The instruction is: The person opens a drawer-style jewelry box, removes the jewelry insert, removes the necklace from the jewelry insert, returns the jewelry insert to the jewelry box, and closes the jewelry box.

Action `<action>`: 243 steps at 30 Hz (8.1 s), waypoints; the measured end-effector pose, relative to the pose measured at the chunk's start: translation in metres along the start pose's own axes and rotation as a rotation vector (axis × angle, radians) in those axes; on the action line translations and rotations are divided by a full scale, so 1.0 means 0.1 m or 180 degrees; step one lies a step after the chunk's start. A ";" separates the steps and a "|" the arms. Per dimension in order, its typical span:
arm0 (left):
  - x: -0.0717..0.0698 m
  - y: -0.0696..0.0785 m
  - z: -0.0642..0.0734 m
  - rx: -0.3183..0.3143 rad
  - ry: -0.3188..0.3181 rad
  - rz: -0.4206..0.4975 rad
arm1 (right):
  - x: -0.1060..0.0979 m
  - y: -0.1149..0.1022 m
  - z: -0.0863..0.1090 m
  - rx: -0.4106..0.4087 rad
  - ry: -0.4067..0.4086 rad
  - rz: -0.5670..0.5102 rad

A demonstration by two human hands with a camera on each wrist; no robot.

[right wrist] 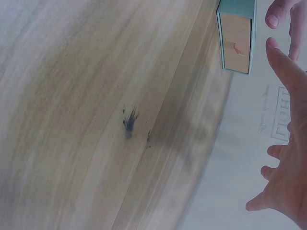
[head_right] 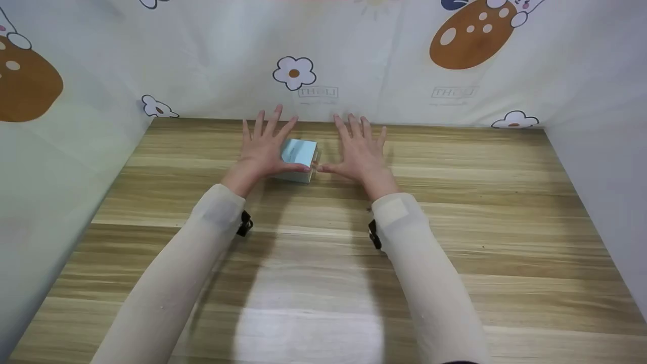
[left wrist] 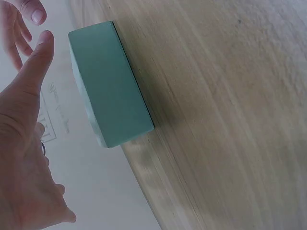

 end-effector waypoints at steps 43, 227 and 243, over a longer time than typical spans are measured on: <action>0.11 0.11 -0.01 0.0391 -0.0386 0.0633 | 0.24 -0.23 -0.12 -0.0198 -0.0119 -0.0217; 0.11 0.15 0.10 0.0691 -0.0608 0.0702 | 0.20 -0.07 0.33 -0.0464 0.0001 0.0422; 0.08 0.16 0.14 0.0736 -0.0527 0.0704 | 0.18 -0.06 0.36 -0.0491 0.0049 0.0406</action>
Point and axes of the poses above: each hand's wrist, its own z-axis away from the middle knuckle, its own x-axis out of the palm, y = z × x, the point moved 8 cm from there along -z, towards the middle knuckle, and after that the axes turned 2 degrees about -y, right-handed, at the moved point
